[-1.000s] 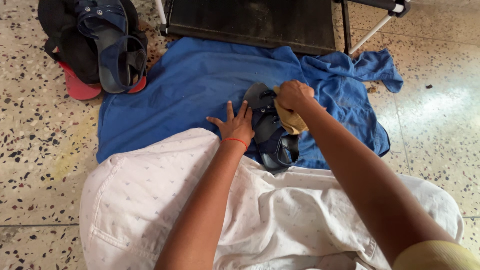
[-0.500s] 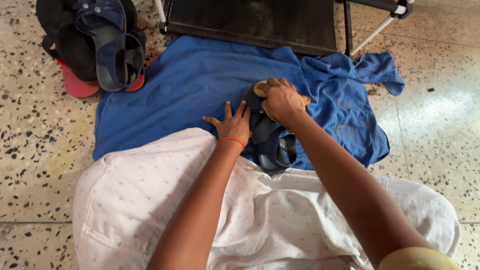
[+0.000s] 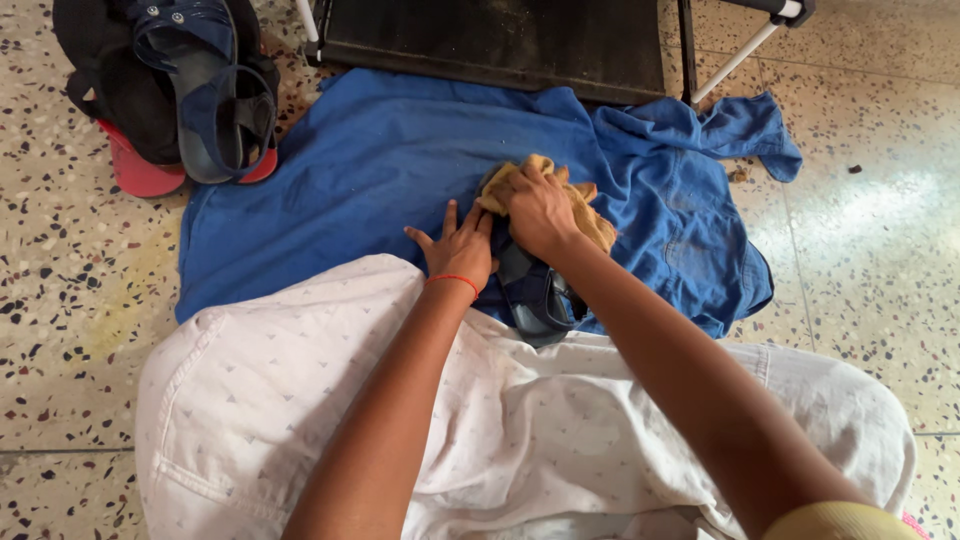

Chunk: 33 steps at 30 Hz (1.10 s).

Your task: The person sits on the floor and wipes a beige slipper with a cloth, then places it on a shoe rack. They then pick up a dark blue sandal and wipe it thoroughly with the same cloth, focusing on the straps and sole.

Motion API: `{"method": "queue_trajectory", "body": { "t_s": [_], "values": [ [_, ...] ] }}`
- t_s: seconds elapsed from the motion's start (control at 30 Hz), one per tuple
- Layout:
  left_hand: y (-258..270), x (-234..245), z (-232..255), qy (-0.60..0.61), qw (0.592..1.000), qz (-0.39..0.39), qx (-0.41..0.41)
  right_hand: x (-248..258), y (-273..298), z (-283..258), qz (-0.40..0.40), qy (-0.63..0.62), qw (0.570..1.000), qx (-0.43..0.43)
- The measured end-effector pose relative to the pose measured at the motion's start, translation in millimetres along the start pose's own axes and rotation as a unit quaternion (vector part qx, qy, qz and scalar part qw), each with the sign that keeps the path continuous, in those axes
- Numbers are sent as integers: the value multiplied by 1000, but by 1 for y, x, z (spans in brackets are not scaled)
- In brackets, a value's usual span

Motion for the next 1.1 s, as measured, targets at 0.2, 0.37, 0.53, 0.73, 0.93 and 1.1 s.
{"method": "queue_trajectory", "body": {
  "t_s": [0.2,0.37,0.53,0.73,0.93,1.1],
  "values": [
    [4,4,0,4,1000,-4,5,-14,-11,4,-99,59,992,-56],
    [6,7,2,8,1000,-18,9,18,12,33,-128,-131,983,3],
    [2,-4,-2,2,1000,-2,8,34,53,26,-144,-136,980,14],
    [0,-7,-3,-18,1000,20,-6,34,63,8,-162,-8,987,-4],
    [4,2,3,-13,1000,-14,12,30,61,4,-137,27,990,-8],
    [8,6,5,-2,1000,-21,9,52,65,26,-259,16,965,-35]
  ]
}}
Point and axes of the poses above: each hand's wrist, its own y-axis away from the middle knuckle, its own x-axis out of the back of the hand, z = x × y, the point moved 2 cm from there along -y, towards the middle knuckle, and after that the axes turned 13 degrees about -x, right-handed, at the moved point
